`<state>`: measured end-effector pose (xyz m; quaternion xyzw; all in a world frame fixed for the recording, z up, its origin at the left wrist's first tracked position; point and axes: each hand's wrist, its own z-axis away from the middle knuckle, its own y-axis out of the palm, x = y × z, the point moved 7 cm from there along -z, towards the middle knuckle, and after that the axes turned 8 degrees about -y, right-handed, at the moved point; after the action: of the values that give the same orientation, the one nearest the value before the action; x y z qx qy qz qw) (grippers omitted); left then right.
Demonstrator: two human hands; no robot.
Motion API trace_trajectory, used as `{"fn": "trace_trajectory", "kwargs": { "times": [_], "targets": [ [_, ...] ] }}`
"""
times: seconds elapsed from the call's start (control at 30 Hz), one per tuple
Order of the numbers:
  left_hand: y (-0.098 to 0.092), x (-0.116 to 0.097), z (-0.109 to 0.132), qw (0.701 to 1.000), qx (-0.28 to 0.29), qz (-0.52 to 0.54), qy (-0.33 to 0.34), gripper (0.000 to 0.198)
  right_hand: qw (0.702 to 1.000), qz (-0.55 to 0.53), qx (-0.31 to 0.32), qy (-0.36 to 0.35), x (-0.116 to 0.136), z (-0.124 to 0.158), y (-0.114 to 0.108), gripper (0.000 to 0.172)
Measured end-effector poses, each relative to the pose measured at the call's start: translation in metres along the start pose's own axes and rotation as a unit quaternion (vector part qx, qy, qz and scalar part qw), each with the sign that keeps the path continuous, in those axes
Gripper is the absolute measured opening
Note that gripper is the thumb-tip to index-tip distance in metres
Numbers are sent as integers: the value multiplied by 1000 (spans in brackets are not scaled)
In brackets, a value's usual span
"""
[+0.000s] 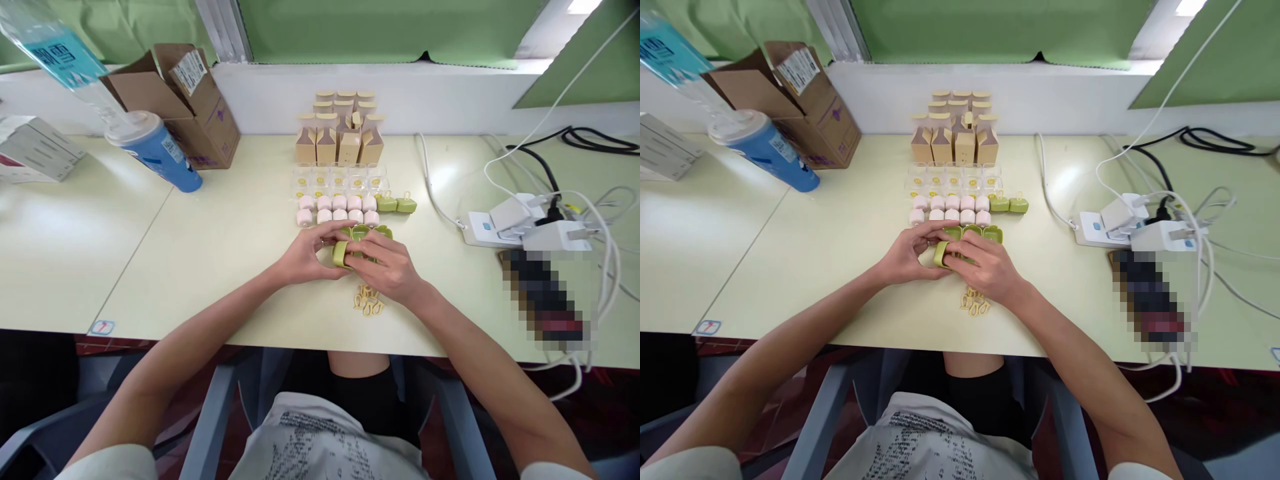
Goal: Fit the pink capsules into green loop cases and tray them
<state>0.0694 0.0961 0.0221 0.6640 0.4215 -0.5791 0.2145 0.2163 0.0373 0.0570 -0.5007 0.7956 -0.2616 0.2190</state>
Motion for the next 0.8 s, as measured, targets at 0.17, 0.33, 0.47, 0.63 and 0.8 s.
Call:
{"fn": "trace_trajectory", "kwargs": {
  "times": [0.17, 0.33, 0.47, 0.63, 0.8],
  "targets": [
    [3, 17, -5, 991, 29, 123, -49, 92, 993, -92, -43, 67, -9, 1, 1, 20],
    [3, 28, -8, 968, 31, 229, -102, 90, 981, -115, -105, 115, -16, 4, -7, 22],
    [-3, 29, -8, 958, 3, 260, -120, 84, 982, -94, -111, 121, -17, 9, -10, 39],
    [-7, 30, -7, 955, -8, 266, -128, 78, 989, -85, -84, 85, -13, 8, -5, 54],
    [-5, 31, -6, 954, -20, 262, -143, 78, 993, -60, -88, 43, -8, 5, -4, 64]
  ]
}}
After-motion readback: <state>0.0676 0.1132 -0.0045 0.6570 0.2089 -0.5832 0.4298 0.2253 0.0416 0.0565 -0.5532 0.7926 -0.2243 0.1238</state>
